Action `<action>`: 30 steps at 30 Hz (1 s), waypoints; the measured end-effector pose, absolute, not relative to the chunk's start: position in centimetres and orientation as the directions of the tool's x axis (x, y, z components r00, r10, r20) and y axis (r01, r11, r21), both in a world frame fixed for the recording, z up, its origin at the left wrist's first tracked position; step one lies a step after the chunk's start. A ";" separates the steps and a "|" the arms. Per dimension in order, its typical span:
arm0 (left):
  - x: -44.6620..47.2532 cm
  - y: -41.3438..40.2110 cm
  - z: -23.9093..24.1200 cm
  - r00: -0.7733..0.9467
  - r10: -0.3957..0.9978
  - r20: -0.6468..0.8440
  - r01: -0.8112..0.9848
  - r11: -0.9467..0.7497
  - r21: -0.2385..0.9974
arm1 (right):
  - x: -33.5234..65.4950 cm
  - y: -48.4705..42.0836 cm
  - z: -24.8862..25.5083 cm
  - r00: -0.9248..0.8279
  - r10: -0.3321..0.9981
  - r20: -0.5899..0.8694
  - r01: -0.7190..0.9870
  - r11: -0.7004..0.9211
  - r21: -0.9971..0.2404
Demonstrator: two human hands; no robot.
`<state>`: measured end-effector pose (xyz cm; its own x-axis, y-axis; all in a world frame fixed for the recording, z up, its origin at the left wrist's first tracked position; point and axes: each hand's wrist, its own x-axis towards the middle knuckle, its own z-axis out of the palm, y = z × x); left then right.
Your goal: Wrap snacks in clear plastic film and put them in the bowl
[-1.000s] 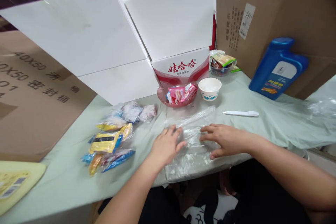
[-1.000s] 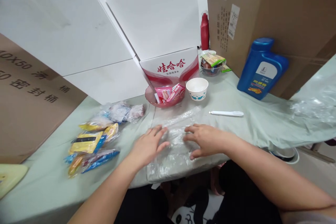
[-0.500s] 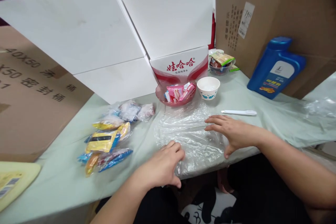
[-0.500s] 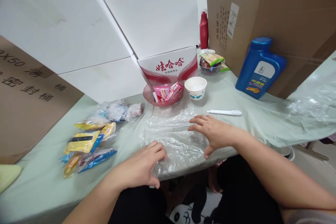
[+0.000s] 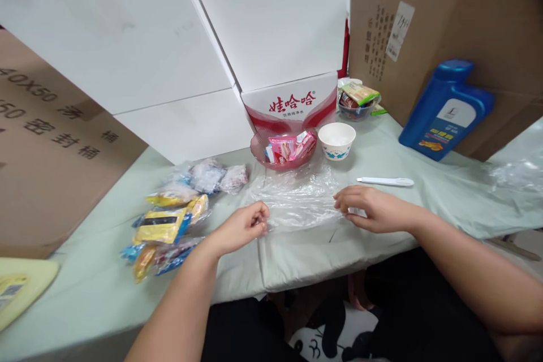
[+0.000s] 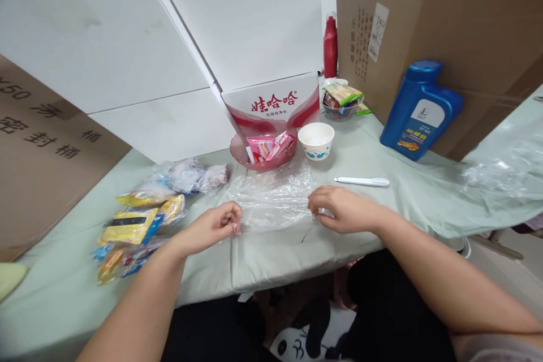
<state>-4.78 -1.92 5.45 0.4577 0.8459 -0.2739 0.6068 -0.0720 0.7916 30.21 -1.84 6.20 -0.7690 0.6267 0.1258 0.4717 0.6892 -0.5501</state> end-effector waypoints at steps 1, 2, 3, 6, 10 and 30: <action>-4.8 -1.9 5.3 0.462 0.834 -0.302 0.601 -0.044 0.798 | 30.6 -1.7 6.4 -0.780 0.622 0.069 0.461 0.646 -0.609; -4.9 -2.0 5.2 0.479 0.809 -0.341 0.595 -0.014 0.804 | 31.0 -1.6 6.6 -0.801 0.599 -0.006 0.449 0.593 -0.668; -4.8 -2.1 5.3 0.503 0.772 -0.388 0.588 0.023 0.808 | 31.3 -1.5 6.7 -0.824 0.560 -0.088 0.438 0.531 -0.726; -4.7 -2.7 5.8 0.590 0.614 -0.524 0.570 0.142 0.809 | 31.8 -1.4 6.7 -0.871 0.412 -0.269 0.410 0.306 -0.859; -4.4 -2.8 6.5 0.577 0.666 -0.472 0.516 0.151 0.843 | 31.5 -1.3 6.1 -0.804 0.536 -0.258 0.360 0.092 -0.929; -3.3 -2.3 5.4 0.581 0.748 -0.322 0.598 -0.124 0.792 | 29.8 -2.5 6.8 -0.826 0.300 -0.477 0.529 0.123 -0.840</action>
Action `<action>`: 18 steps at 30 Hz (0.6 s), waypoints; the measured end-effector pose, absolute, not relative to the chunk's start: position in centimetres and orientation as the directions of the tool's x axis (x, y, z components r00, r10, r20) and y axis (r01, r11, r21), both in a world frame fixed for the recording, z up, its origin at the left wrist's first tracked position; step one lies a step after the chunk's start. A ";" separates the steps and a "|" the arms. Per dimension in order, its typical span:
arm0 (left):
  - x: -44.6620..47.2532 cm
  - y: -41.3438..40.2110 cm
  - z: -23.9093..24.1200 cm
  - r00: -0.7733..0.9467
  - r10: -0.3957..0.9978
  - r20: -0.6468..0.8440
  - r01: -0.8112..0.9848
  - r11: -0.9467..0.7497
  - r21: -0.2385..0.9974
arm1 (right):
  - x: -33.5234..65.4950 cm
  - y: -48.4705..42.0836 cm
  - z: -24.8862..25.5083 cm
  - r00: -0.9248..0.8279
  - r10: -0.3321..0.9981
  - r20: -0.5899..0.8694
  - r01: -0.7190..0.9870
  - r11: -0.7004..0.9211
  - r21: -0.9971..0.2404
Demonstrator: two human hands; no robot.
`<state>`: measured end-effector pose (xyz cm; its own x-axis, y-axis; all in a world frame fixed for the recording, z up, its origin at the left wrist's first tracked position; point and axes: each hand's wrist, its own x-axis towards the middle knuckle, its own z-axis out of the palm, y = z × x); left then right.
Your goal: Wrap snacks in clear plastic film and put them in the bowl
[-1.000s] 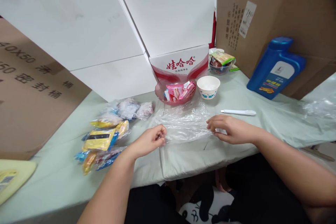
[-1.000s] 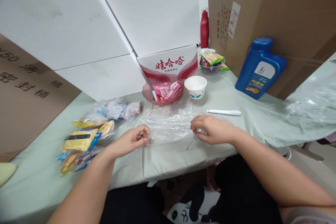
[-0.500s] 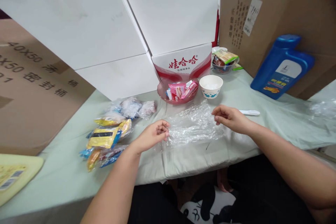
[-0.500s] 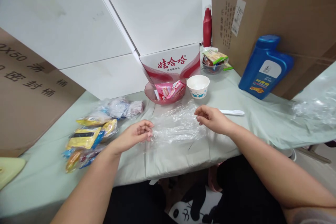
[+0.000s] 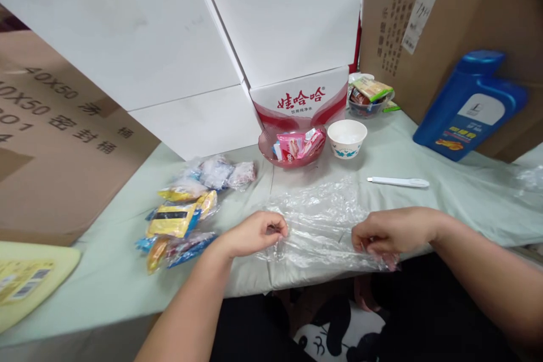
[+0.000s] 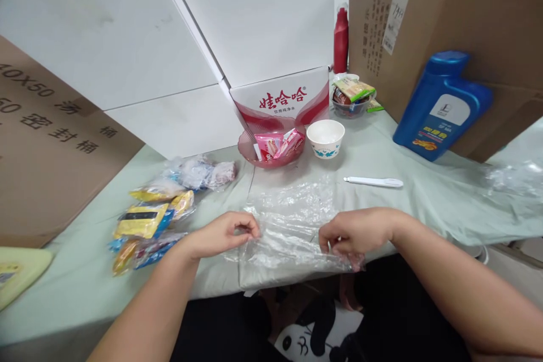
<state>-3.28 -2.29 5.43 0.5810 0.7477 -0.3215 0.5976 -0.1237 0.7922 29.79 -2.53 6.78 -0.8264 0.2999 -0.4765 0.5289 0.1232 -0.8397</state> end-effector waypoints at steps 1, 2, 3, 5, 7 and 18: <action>-3.2 -2.4 5.6 0.596 0.731 -0.331 0.590 -0.120 0.799 | 29.9 -2.7 7.1 -0.847 0.304 -0.437 0.492 0.133 -0.861; -3.1 -2.5 5.7 0.601 0.725 -0.336 0.586 -0.114 0.802 | 29.8 -2.6 7.2 -0.853 0.363 -0.374 0.450 0.151 -0.880; -3.0 -2.5 5.7 0.597 0.729 -0.337 0.585 -0.107 0.804 | 29.6 -2.3 7.0 -0.833 0.468 -0.296 0.417 0.178 -0.891; -2.8 -2.4 5.6 0.576 0.745 -0.337 0.573 -0.074 0.816 | 28.8 -1.3 5.7 -0.685 0.716 -0.131 0.421 0.244 -0.874; -2.7 -2.3 5.3 0.556 0.759 -0.339 0.543 -0.023 0.839 | 27.9 0.0 3.9 -0.479 0.878 0.012 0.518 0.294 -0.803; -3.9 -0.1 2.3 0.039 0.998 -0.053 0.667 0.013 0.745 | 25.9 0.7 0.9 -0.326 0.942 0.082 0.941 0.331 -0.063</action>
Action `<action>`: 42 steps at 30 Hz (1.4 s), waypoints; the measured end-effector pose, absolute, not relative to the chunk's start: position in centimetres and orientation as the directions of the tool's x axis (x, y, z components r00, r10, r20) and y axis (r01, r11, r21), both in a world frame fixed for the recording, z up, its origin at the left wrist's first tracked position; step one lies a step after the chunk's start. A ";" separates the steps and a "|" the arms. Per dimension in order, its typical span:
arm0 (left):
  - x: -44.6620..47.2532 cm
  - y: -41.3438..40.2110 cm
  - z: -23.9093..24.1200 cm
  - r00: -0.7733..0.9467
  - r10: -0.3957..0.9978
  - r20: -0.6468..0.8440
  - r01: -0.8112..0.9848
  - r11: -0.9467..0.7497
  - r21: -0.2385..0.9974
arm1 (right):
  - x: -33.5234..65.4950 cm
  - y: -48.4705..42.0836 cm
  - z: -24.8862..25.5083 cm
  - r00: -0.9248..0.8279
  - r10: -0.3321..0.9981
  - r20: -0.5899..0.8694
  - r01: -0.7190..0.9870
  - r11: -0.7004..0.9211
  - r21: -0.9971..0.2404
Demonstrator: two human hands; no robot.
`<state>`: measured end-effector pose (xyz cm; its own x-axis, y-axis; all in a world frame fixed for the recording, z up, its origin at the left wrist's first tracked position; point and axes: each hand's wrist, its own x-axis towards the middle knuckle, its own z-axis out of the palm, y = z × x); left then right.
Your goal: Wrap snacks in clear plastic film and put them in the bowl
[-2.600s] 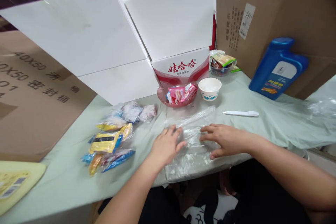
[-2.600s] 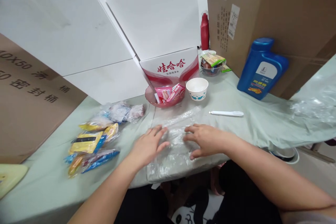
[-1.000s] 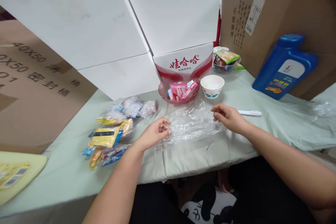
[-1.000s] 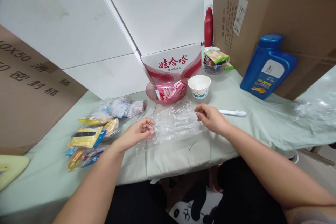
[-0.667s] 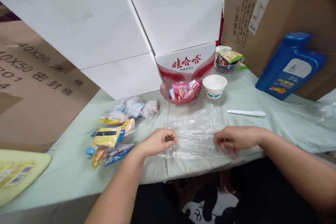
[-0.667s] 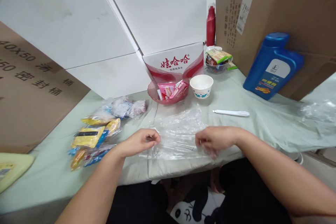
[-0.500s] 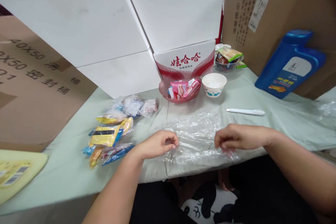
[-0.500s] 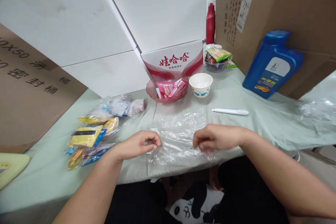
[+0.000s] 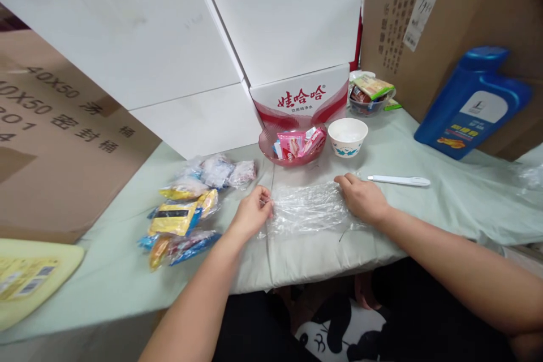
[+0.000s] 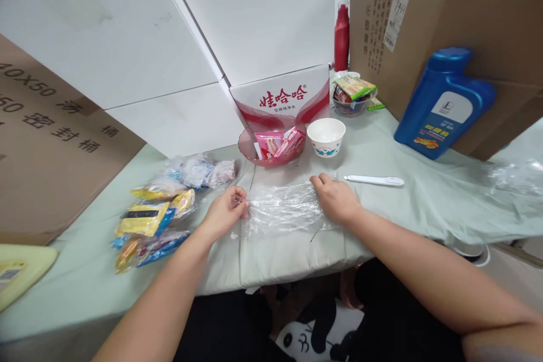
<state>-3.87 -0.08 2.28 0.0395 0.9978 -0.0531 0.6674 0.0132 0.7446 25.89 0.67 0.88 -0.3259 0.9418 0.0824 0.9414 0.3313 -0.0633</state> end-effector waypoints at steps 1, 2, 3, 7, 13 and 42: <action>-3.8 0.0 2.1 0.010 0.999 -0.033 0.704 0.016 0.710 | 25.8 0.6 0.9 -0.325 0.943 0.078 0.944 0.328 -0.040; -3.6 0.1 1.9 -0.010 1.000 -0.022 0.739 0.022 0.673 | 25.8 0.6 1.0 -0.320 0.944 0.074 0.946 0.322 -0.022; -3.4 0.1 1.9 -0.022 1.000 -0.017 0.771 0.028 0.636 | 25.8 0.7 1.0 -0.312 0.947 0.070 0.949 0.314 -0.009; -3.0 0.1 2.0 -0.039 0.999 0.009 0.874 0.030 0.485 | 25.8 1.0 0.8 -0.274 0.960 0.061 0.962 0.273 0.023; -3.1 -0.3 3.0 -0.110 0.940 0.324 0.961 0.018 0.275 | 25.8 1.3 0.6 -0.276 0.959 0.059 0.960 0.272 0.064; -3.7 -0.2 0.2 0.463 0.885 -0.049 0.880 -0.452 0.144 | 27.1 -0.3 -0.7 -0.725 0.688 0.040 0.666 0.714 -0.214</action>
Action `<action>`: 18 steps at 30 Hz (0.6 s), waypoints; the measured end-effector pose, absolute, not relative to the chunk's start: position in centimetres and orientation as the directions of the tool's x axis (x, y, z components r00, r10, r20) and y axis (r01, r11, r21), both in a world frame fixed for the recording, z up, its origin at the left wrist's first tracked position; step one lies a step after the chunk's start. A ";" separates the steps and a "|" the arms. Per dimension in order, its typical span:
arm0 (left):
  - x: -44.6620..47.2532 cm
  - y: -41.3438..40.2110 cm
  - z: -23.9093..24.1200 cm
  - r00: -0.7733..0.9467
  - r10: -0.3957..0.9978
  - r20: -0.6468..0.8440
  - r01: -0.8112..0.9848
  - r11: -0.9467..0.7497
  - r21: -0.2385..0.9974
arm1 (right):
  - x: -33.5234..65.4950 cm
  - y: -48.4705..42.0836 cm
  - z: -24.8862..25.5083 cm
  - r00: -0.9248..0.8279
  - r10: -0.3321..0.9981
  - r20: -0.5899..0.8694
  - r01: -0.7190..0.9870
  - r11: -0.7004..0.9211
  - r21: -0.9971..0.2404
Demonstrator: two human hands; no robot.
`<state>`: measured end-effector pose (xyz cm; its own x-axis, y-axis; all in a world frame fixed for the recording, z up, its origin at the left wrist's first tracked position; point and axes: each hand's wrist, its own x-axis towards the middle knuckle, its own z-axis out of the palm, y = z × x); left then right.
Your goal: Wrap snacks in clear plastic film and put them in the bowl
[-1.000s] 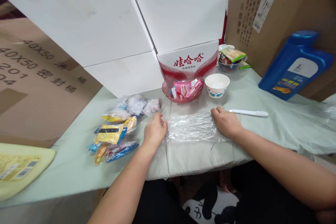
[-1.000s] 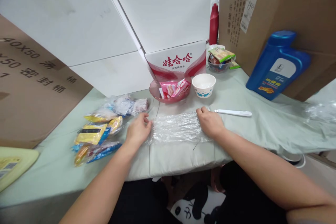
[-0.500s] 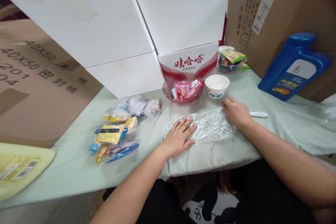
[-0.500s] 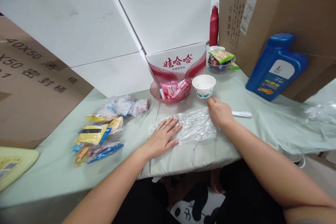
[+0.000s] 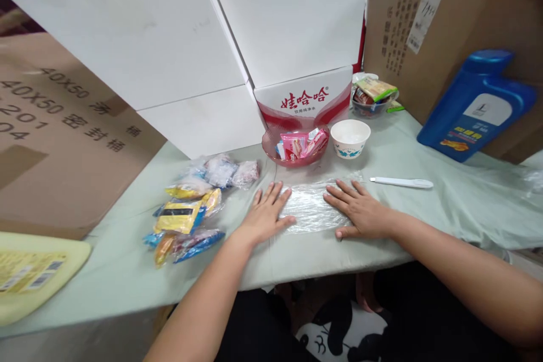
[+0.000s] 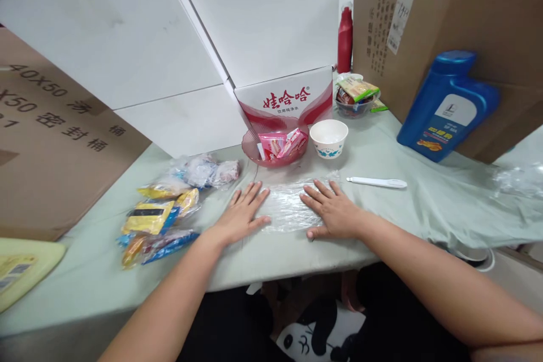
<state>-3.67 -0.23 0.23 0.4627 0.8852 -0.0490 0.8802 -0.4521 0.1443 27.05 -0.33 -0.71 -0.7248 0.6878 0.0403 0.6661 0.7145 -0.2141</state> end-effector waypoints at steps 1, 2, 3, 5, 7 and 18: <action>-4.0 -0.2 0.5 0.437 0.899 -0.025 0.892 -0.430 0.142 | 27.5 -0.3 -0.5 -0.715 0.697 0.046 0.675 0.706 -0.213; -4.1 -0.4 0.9 0.428 0.904 0.009 0.894 -0.424 0.143 | 27.9 -0.2 -0.1 -0.706 0.706 0.055 0.683 0.699 -0.212; -3.9 -0.7 1.3 0.436 0.899 0.043 0.887 -0.437 0.150 | 28.2 -0.2 0.3 -0.701 0.710 0.067 0.685 0.697 -0.214; -3.0 -1.6 2.6 0.504 0.860 0.079 0.840 -0.509 0.185 | 28.7 -0.4 1.4 -0.719 0.689 0.090 0.658 0.716 -0.232; -2.0 -2.5 3.9 0.598 0.801 0.026 0.773 -0.584 0.247 | 29.0 -0.4 2.6 -0.775 0.625 0.097 0.582 0.765 -0.275; -4.5 -2.4 5.1 0.583 0.809 -0.066 0.780 -0.536 0.323 | 32.1 0.4 4.6 -0.779 0.624 0.057 0.539 0.714 -0.448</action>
<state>-4.45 -2.36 5.12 0.5835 0.8094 -0.0660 0.7801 -0.5360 0.3226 32.13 0.39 4.58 -0.7793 0.6241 0.0569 0.5387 0.7136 -0.4479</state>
